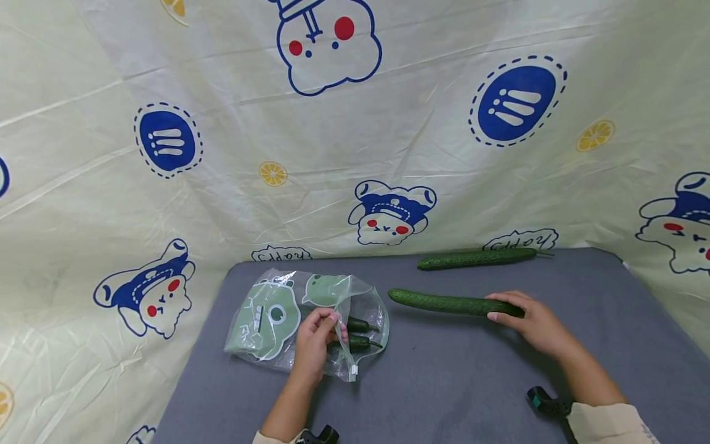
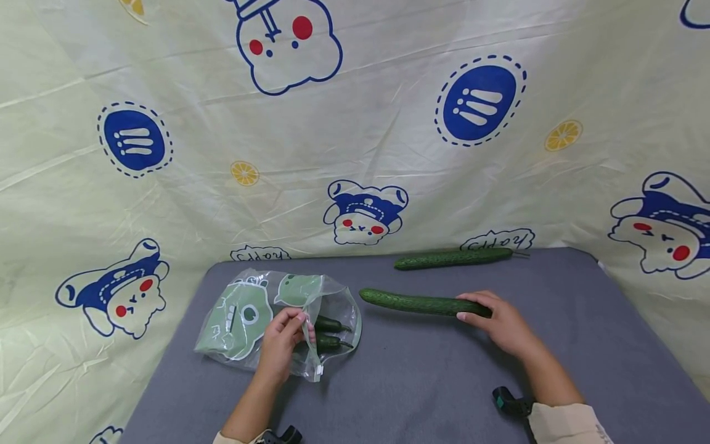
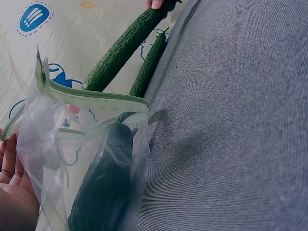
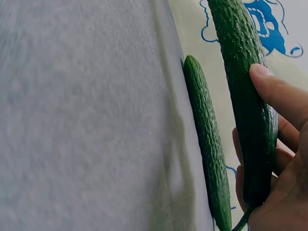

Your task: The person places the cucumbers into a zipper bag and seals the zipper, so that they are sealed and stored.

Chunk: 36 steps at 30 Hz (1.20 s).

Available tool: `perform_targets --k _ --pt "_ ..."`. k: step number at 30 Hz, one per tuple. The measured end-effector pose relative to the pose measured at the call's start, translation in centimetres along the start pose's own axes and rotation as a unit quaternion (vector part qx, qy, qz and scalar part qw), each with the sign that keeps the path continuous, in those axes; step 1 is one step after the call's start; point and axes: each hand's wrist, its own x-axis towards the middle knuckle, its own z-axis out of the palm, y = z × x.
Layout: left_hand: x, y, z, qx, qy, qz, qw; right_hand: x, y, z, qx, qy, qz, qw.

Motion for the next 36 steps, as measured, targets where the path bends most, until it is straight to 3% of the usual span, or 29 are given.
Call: perform_targets --k 18,36 --pt "0.2 -0.1 0.0 0.001 -0.003 0.002 1.0 0.5 -2.5 2.6 -0.027 0.007 -0.04 0.999" --pt "0.1 -0.2 0.0 0.002 -0.001 -0.001 1.0 1.1 -4.1 4.9 -0.027 0.005 -0.039 0.999"
